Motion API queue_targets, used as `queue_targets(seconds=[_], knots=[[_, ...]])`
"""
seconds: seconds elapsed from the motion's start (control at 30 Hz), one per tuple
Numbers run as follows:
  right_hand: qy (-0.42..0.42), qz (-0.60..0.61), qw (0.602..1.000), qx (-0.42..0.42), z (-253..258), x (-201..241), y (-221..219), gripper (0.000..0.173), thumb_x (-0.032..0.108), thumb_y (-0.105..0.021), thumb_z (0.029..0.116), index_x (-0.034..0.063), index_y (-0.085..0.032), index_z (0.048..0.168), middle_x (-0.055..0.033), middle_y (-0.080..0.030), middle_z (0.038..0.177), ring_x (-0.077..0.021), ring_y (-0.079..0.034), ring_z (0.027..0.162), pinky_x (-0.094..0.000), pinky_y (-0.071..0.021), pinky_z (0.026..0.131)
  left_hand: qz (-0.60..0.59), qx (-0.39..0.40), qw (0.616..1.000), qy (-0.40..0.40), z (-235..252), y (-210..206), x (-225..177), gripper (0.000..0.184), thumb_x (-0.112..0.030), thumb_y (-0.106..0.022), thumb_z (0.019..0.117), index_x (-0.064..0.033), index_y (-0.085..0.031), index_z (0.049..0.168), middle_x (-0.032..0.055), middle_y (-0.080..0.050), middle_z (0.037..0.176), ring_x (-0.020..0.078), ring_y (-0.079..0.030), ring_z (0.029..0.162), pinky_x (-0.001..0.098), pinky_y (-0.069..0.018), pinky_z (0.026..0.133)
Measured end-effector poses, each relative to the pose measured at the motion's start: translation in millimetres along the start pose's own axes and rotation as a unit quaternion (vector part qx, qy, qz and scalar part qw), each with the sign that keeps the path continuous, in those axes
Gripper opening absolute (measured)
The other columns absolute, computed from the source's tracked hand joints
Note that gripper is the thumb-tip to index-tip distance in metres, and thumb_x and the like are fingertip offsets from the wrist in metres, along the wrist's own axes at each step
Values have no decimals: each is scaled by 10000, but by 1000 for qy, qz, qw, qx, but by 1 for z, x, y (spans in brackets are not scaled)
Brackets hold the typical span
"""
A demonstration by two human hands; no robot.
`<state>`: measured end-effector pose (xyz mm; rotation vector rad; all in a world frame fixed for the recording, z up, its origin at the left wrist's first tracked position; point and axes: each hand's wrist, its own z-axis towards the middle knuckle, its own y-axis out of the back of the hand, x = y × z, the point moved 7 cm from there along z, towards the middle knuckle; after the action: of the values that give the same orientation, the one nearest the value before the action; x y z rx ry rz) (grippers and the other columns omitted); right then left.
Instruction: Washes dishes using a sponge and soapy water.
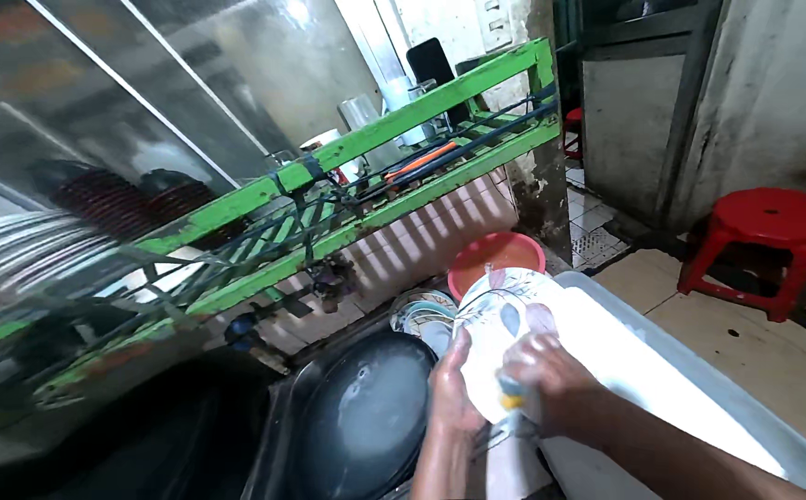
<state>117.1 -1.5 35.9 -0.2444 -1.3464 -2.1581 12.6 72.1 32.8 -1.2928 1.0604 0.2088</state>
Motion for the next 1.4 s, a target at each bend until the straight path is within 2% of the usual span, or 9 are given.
queue_targets(seconds=[0.13, 0.33, 0.5, 0.6, 0.73, 0.87, 1.03, 1.23, 1.4], knots=[[39, -9, 999, 28, -2, -1, -1, 173, 199, -689, 910, 137, -728, 1067, -85, -718, 1117, -321, -638, 1163, -553, -490, 1017, 5, 12, 1000, 2, 0, 4, 0, 379, -305, -478, 1036, -23, -563, 1275, 209, -708, 1085, 297, -724, 978, 499, -616, 843], [-236, 56, 970, 14, 37, -43, 10, 284, 205, -701, 914, 114, -742, 1179, -125, -669, 1288, -347, -557, 1293, -577, -432, 1089, 10, -21, 999, 32, -8, -4, 28, 405, -294, -339, 1092, -1, -544, 1283, 205, -702, 1091, 289, -719, 987, 492, -614, 854], [-10, 18, 998, 51, 0, -3, -7, 277, 239, -696, 897, 118, -736, 1142, -138, -706, 1176, -376, -621, 1192, -594, -475, 1018, -18, -32, 999, -28, -3, 6, -3, 419, -369, -357, 1083, -55, -567, 1264, 187, -715, 1072, 295, -730, 960, 507, -623, 816], [-45, -10, 997, 63, -9, -43, 0, 247, 281, -687, 929, 102, -746, 1087, -148, -717, 1139, -372, -644, 1157, -609, -481, 1006, -17, -33, 999, -36, -8, 14, -10, 392, -330, -407, 1066, -48, -574, 1280, 193, -710, 1106, 299, -725, 995, 521, -617, 842], [-219, 15, 972, -80, 11, -78, 27, 256, 218, -739, 912, 104, -764, 1140, -164, -690, 1224, -379, -597, 1231, -580, -473, 1062, 48, -79, 995, 44, -28, 4, 27, 445, 57, -519, 737, 12, -503, 1179, 187, -705, 920, 274, -732, 791, 455, -626, 657], [-115, 171, 977, -51, 27, -13, 10, 378, 305, -694, 929, 113, -720, 1254, -109, -662, 1353, -280, -575, 1320, -507, -433, 1135, 80, -52, 993, 70, -39, -14, 47, 362, 134, -530, 637, -13, -579, 965, 104, -711, 801, 182, -714, 714, 369, -611, 626], [-330, 125, 930, -105, 13, -90, 28, 339, 309, -630, 1014, 101, -661, 1279, -193, -711, 1120, -375, -698, 1003, -619, -556, 879, 169, -58, 982, 61, -77, -33, 46, 770, 86, -539, 704, 35, -336, 1445, 142, -693, 1085, 181, -723, 917, 379, -624, 783], [-136, 167, 975, -51, 24, 8, 36, 324, 325, -685, 949, 101, -733, 1178, -118, -746, 1070, -278, -707, 1029, -518, -563, 919, 110, 0, 989, 97, -68, -27, 46, 320, 97, -553, 645, -66, -650, 903, 49, -733, 806, 132, -718, 749, 338, -609, 681], [-300, 98, 939, -135, 20, -67, 49, 310, 278, -662, 988, 93, -693, 1235, -179, -734, 1065, -363, -718, 976, -610, -568, 860, 98, -12, 993, 57, -75, -23, 38, 459, 144, -543, 662, 2, -527, 1098, 99, -722, 876, 169, -729, 788, 356, -627, 698]])
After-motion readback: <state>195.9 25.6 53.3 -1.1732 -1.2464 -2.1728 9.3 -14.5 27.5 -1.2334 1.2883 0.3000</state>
